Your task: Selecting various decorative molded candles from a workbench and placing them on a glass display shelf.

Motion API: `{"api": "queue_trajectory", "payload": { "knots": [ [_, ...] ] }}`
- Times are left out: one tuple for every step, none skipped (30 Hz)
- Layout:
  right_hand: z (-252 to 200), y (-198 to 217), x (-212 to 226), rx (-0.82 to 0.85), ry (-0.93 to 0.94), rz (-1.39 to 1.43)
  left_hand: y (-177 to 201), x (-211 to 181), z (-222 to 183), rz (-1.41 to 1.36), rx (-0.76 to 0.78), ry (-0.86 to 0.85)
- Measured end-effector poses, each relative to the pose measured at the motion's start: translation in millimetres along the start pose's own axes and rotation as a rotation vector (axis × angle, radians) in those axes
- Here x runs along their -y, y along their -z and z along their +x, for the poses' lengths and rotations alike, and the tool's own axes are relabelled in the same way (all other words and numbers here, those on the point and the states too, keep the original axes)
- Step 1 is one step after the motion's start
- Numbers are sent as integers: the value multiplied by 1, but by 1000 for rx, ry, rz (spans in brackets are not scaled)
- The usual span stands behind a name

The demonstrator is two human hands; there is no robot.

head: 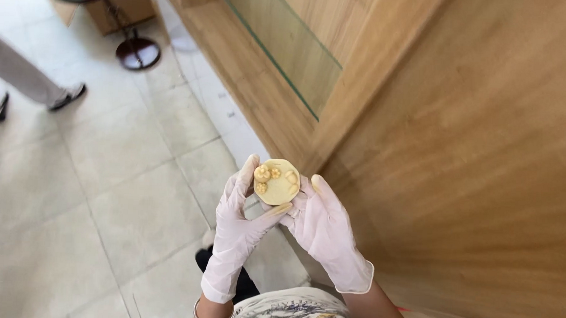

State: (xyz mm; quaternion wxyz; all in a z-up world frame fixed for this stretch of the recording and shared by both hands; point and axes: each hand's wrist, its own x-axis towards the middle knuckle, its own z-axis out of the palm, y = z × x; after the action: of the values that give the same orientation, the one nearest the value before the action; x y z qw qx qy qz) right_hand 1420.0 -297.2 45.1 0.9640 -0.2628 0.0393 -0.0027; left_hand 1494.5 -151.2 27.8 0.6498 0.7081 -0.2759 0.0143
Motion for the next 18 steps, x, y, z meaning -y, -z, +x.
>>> {"api": "queue_trajectory", "payload": {
  "knots": [
    [16,-2,1,-5,29,0,5,10,19,-9,24,-15],
    [31,-6,1,-5,74,-7,11,18,36,1,52,-47],
    [46,-11,0,-6,118,-14,17,26,55,10,80,-81],
    [60,-20,0,-15,157,-16,26,27,76,-4,112,-100],
    [73,-30,0,-33,201,-13,35,27,96,1,165,-91],
    [86,-38,0,-52,242,-12,42,27,115,7,215,-81],
    [100,-44,1,-61,277,-15,47,29,134,-7,243,-99],
    [111,-49,-1,-75,316,6,53,31,148,-49,296,-64],
    [120,-54,-4,-89,354,27,58,32,161,-90,350,-28],
    [132,-57,-6,-99,387,26,64,36,177,-102,378,-42],
    [143,-59,-8,-108,423,44,69,40,192,-132,403,-68],
    [151,-61,-9,-122,457,60,71,42,203,-167,426,-88],
    [157,-63,-9,-136,487,56,73,42,215,-183,454,-96],
    [163,-64,-9,-151,512,60,75,42,225,-136,471,-112],
    [168,-65,-9,-165,538,64,75,41,235,-90,487,-129],
    [172,-68,-8,-175,567,63,75,43,244,-101,512,-141],
    [176,-70,-6,-173,591,50,74,44,253,-85,546,-117],
    [179,-71,-3,-166,610,32,71,45,262,-69,572,-96]
  ]
}}
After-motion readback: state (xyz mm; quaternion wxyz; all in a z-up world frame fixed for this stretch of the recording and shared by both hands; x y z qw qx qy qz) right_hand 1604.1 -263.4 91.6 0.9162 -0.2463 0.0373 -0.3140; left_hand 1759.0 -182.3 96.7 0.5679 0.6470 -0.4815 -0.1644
